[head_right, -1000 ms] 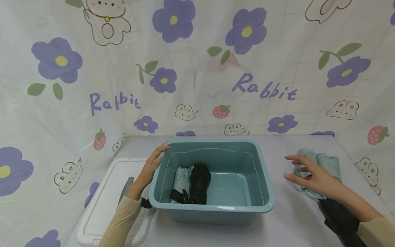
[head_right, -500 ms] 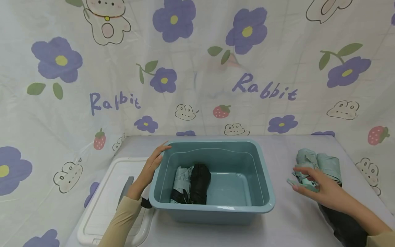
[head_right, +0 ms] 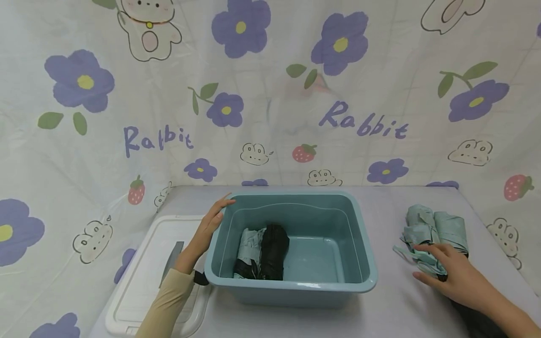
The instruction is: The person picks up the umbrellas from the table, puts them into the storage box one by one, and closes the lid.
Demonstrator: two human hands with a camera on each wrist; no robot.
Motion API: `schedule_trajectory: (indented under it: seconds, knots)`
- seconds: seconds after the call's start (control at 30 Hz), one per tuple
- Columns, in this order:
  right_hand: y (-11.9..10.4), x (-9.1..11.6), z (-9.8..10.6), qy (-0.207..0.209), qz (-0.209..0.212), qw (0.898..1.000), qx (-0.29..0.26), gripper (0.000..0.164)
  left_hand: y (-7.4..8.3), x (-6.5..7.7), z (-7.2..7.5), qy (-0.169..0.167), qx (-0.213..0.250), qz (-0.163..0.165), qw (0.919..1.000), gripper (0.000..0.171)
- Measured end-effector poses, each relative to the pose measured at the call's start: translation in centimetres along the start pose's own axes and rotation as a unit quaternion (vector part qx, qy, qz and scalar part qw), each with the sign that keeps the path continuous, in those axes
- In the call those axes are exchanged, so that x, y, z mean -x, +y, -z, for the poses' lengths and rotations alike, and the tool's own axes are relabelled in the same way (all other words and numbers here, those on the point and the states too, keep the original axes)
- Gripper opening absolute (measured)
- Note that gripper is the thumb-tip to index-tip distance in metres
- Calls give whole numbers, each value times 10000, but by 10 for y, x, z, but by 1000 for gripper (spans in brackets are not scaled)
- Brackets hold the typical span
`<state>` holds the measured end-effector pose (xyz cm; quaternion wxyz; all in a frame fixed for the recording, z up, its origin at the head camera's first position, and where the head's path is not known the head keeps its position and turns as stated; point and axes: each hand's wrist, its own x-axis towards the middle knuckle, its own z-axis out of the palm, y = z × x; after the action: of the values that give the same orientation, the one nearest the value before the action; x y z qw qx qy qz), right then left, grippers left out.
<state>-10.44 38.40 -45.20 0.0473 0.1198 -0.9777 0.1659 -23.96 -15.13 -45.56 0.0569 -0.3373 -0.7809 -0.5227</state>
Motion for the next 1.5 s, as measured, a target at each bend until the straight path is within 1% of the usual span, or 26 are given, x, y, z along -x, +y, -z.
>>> schedule_trajectory:
  seconds: [0.17,0.27,0.37,0.47,0.57,0.6,0.73,0.8,0.83,0.93,0.97,1.0,1.13,1.2,1.3,1.4,1.5]
  knots:
    - [7,7,-7,-153,-180,9992,324,58,2,0,0,4,-13,73,10000,39]
    - [12,12,-10,-120,-105,9988,462,59,2,0,0,-3,7,61,10000,39]
    - [18,18,-14,-124,-52,9980,619,67,4,0,0,-22,1,42,10000,40]
    - [25,23,-17,-405,-284,9954,817,74,5,-1,0,-26,-3,43,10000,40]
    - [32,27,-21,-707,-546,9910,995,74,3,0,-1,-16,11,52,10000,40]
    - [34,28,-22,-840,-666,9889,1027,74,1,0,-1,-5,25,52,10000,40]
    - [40,31,-28,-1123,-950,9841,992,76,-18,0,-2,44,50,64,10000,40]
    - [42,33,-29,-1106,-1047,9832,1007,75,-28,0,-3,64,40,53,10000,40]
    - [42,34,-30,-1026,-1030,9838,1049,74,-33,0,-3,72,36,47,10000,40]
    - [44,38,-30,-855,-1051,9842,1141,73,-38,0,-4,82,45,-16,10000,41]
    - [45,39,-30,-804,-1033,9842,1195,73,-37,0,-4,70,73,-26,9999,41]
    - [46,40,-30,-826,-1040,9834,1237,74,-33,0,-4,55,80,-20,10000,40]
    - [53,43,-32,-1111,-1158,9791,1247,75,-12,1,-2,4,98,1,10000,40]
    - [55,44,-32,-1249,-1201,9779,1168,74,-4,1,-1,-16,82,3,10000,40]
    - [57,43,-31,-1445,-1228,9762,1057,75,-3,1,-1,-22,90,-9,10000,41]
    - [61,40,-31,-1777,-1323,9700,1003,79,-3,1,-1,-28,94,6,10000,40]
    - [64,36,-32,-2061,-1446,9624,1017,80,-1,1,-1,-18,128,26,9999,40]
